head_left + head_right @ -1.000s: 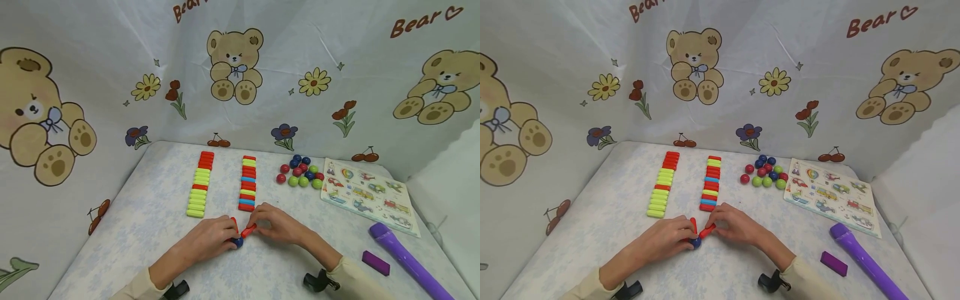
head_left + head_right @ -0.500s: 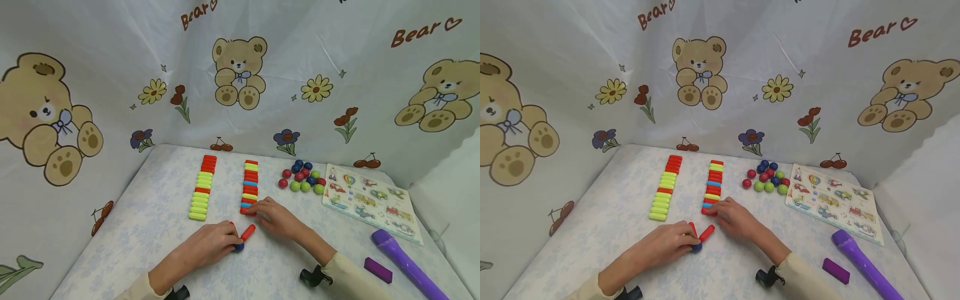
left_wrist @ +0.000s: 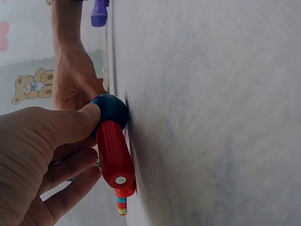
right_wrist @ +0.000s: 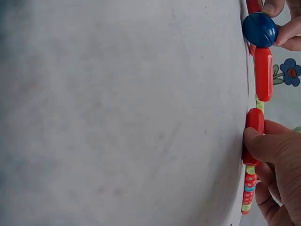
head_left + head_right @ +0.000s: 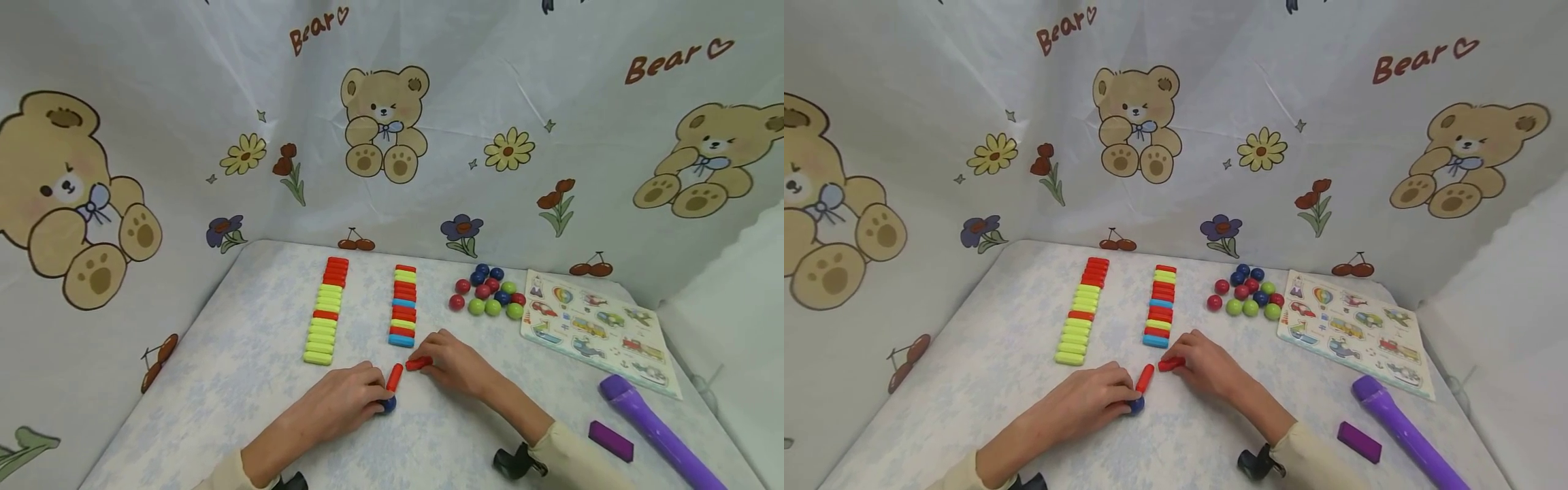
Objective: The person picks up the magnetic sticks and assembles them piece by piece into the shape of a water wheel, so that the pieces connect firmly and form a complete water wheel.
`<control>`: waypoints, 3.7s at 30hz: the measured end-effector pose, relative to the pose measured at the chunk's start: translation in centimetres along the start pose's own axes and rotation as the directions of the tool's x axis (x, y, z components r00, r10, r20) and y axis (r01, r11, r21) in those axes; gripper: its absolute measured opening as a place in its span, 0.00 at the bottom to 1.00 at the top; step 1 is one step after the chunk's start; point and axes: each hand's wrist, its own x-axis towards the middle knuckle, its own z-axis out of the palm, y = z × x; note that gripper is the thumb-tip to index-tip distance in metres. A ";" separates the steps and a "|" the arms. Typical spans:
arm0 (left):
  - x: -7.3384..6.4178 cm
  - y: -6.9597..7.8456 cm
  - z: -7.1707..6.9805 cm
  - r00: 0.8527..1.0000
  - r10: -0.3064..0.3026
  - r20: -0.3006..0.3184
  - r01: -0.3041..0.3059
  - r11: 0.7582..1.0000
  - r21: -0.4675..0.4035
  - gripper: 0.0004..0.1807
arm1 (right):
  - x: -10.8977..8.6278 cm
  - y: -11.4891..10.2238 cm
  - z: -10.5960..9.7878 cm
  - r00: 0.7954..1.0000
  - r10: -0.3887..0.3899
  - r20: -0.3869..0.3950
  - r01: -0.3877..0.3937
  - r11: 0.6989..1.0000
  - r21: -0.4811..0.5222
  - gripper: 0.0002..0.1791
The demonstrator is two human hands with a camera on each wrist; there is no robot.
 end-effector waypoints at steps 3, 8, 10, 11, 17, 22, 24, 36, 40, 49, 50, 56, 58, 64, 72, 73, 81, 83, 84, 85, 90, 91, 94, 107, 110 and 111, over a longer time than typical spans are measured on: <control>0.1 0.0 0.0 1.000 -0.014 -0.007 0.014 1.000 0.005 0.13 | -0.3 0.0 -0.1 1.000 -0.015 0.000 0.015 0.999 0.029 0.13; 0.4 -0.1 0.0 0.999 -0.030 -0.015 0.030 0.999 0.017 0.14 | -0.4 -0.4 -0.4 0.999 -0.048 -0.007 0.049 0.994 0.096 0.13; 0.5 -0.1 0.0 0.999 -0.033 -0.014 0.033 0.999 0.015 0.14 | -0.4 -0.8 -0.6 0.998 -0.057 0.000 0.057 0.991 0.120 0.13; 0.5 0.0 0.0 0.999 -0.033 -0.013 0.033 0.999 0.012 0.14 | -0.4 -1.0 -0.6 0.998 -0.062 0.006 0.061 0.990 0.128 0.13; 0.4 0.0 0.2 0.999 -0.037 -0.025 0.038 0.999 0.023 0.13 | -0.5 -2.0 -0.8 0.995 -0.086 0.043 0.079 0.987 0.140 0.12; 0.4 0.2 0.4 0.998 -0.030 -0.055 0.031 0.999 0.023 0.13 | -0.4 -2.4 -0.7 0.991 -0.126 0.054 0.117 0.983 0.142 0.12; 0.5 0.2 0.4 0.998 -0.025 -0.060 0.026 0.999 0.019 0.13 | -0.4 -2.4 -0.6 0.989 -0.135 0.053 0.127 0.982 0.141 0.12; 0.3 0.4 0.8 0.998 0.001 -0.065 -0.003 1.000 -0.020 0.13 | -0.2 -1.6 -0.6 0.988 -0.143 0.060 0.138 0.987 0.080 0.20; 0.3 0.5 0.9 0.999 -0.022 -0.048 0.019 0.998 -0.063 0.13 | 0.3 -1.0 -0.7 0.994 -0.105 0.031 0.104 0.994 0.030 0.24; 0.5 0.5 0.7 0.998 -0.054 -0.017 0.053 0.996 -0.072 0.14 | 1.0 0.0 -0.2 0.998 -0.033 0.047 0.034 0.999 -0.028 0.26; 0.5 0.5 0.7 0.998 -0.057 -0.018 0.056 0.996 -0.066 0.14 | 1.0 0.1 -0.1 0.999 -0.025 0.043 0.026 0.999 -0.024 0.25; 0.4 0.2 0.6 0.998 -0.059 -0.024 0.058 0.998 -0.026 0.13 | 0.8 0.2 -0.2 0.999 0.016 0.032 -0.016 1.000 0.004 0.18; 0.3 0.2 0.6 0.998 -0.058 -0.027 0.058 0.998 -0.025 0.14 | 0.6 0.2 -0.2 0.999 0.014 0.037 -0.015 1.000 0.014 0.16; 0.2 0.1 0.5 0.997 -0.070 -0.026 0.069 0.997 -0.035 0.13 | 0.2 0.2 -0.3 0.999 0.007 0.045 -0.009 0.999 0.045 0.14; 0.5 0.4 0.3 0.994 -0.105 -0.022 0.104 0.994 -0.046 0.12 | -0.1 -1.0 -1.1 0.995 -0.038 0.089 0.025 0.989 0.143 0.14; 0.5 0.4 0.4 0.994 -0.107 -0.029 0.105 0.993 -0.043 0.12 | -0.1 -1.2 -1.2 0.994 -0.053 0.094 0.038 0.988 0.148 0.14; 0.6 0.2 0.7 0.993 -0.098 -0.069 0.097 0.995 -0.022 0.12 | -0.1 -2.2 -0.7 0.986 -0.113 0.124 0.097 0.987 0.127 0.13; 0.5 0.1 0.6 0.995 -0.083 -0.061 0.082 0.996 -0.018 0.11 | 0.0 -2.3 -0.6 0.986 -0.110 0.123 0.095 0.988 0.120 0.13; 0.5 0.1 0.5 0.996 -0.072 -0.054 0.071 0.997 -0.017 0.11 | 0.0 -2.3 -0.6 0.987 -0.108 0.122 0.093 0.989 0.117 0.13; 0.5 0.0 0.4 0.997 -0.058 -0.049 0.057 0.998 -0.017 0.11 | 0.0 -2.3 -0.5 0.987 -0.107 0.121 0.093 0.989 0.117 0.13; 0.4 -0.3 0.4 0.999 0.005 -0.039 -0.006 0.999 -0.035 0.11 | 0.1 -2.2 -0.4 0.986 -0.121 0.111 0.107 0.986 0.126 0.13; 0.4 -0.4 0.4 0.999 0.011 -0.041 -0.013 0.999 -0.039 0.11 | 0.2 -2.1 -0.4 0.986 -0.121 0.114 0.106 0.986 0.129 0.13; 0.4 -0.4 0.4 0.999 0.011 -0.039 -0.013 0.999 -0.045 0.11 | 0.3 -2.0 -0.6 0.985 -0.113 0.133 0.096 0.988 0.124 0.17; 0.5 0.0 0.5 0.999 -0.017 -0.049 0.016 1.000 -0.026 0.10 | 1.9 0.2 -1.0 0.998 0.009 0.058 -0.009 1.000 0.003 0.31; 0.5 0.1 0.5 0.999 -0.028 -0.040 0.027 0.999 -0.034 0.09 | 1.9 0.5 -0.9 0.997 0.014 0.069 -0.014 1.000 -0.005 0.31; 0.5 0.1 0.5 0.999 -0.033 -0.036 0.031 0.999 -0.035 0.09 | 1.9 0.6 -0.8 0.998 0.013 0.067 -0.013 1.000 -0.010 0.31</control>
